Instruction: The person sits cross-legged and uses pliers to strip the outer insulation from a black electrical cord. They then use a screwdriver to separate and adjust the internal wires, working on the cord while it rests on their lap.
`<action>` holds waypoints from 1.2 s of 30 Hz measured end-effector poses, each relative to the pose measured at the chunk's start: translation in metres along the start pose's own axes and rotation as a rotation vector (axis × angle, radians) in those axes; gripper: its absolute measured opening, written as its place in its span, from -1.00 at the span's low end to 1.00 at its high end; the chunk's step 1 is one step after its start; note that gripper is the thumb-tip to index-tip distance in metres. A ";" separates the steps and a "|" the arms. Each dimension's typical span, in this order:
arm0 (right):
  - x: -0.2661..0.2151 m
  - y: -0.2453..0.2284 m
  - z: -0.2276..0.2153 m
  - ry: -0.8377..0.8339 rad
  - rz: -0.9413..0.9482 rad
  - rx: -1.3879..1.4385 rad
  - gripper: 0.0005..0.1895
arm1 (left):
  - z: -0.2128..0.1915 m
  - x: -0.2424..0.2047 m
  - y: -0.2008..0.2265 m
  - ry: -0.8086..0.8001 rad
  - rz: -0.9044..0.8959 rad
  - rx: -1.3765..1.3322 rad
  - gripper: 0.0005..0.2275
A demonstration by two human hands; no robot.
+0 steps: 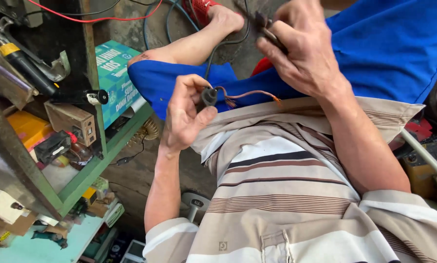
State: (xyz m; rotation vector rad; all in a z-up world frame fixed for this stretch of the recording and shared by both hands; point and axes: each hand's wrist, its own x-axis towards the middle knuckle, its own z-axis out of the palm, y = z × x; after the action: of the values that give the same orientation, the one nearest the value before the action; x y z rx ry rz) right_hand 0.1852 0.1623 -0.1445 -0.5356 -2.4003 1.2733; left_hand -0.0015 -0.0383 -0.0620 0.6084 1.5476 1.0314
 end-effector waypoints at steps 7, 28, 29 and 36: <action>0.001 -0.015 -0.022 -0.109 0.117 0.636 -0.65 | 0.011 -0.006 -0.001 0.070 -0.064 0.284 -0.56; -0.016 -0.021 0.007 -0.160 -0.297 -0.433 -0.82 | 0.005 -0.012 0.010 0.169 0.072 0.910 -0.62; -0.016 -0.021 0.010 -0.166 -0.283 -0.420 -0.77 | 0.005 -0.012 0.009 0.159 0.085 0.916 -0.62; -0.016 -0.019 0.014 -0.198 -0.305 -0.451 -0.40 | 0.005 -0.013 0.008 0.128 0.079 0.920 -0.60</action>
State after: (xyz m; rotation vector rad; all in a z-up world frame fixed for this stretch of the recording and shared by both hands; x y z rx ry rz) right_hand 0.1898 0.1351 -0.1384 -0.1496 -2.8150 0.6851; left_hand 0.0051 -0.0434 -0.0485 1.2469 2.1079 0.3583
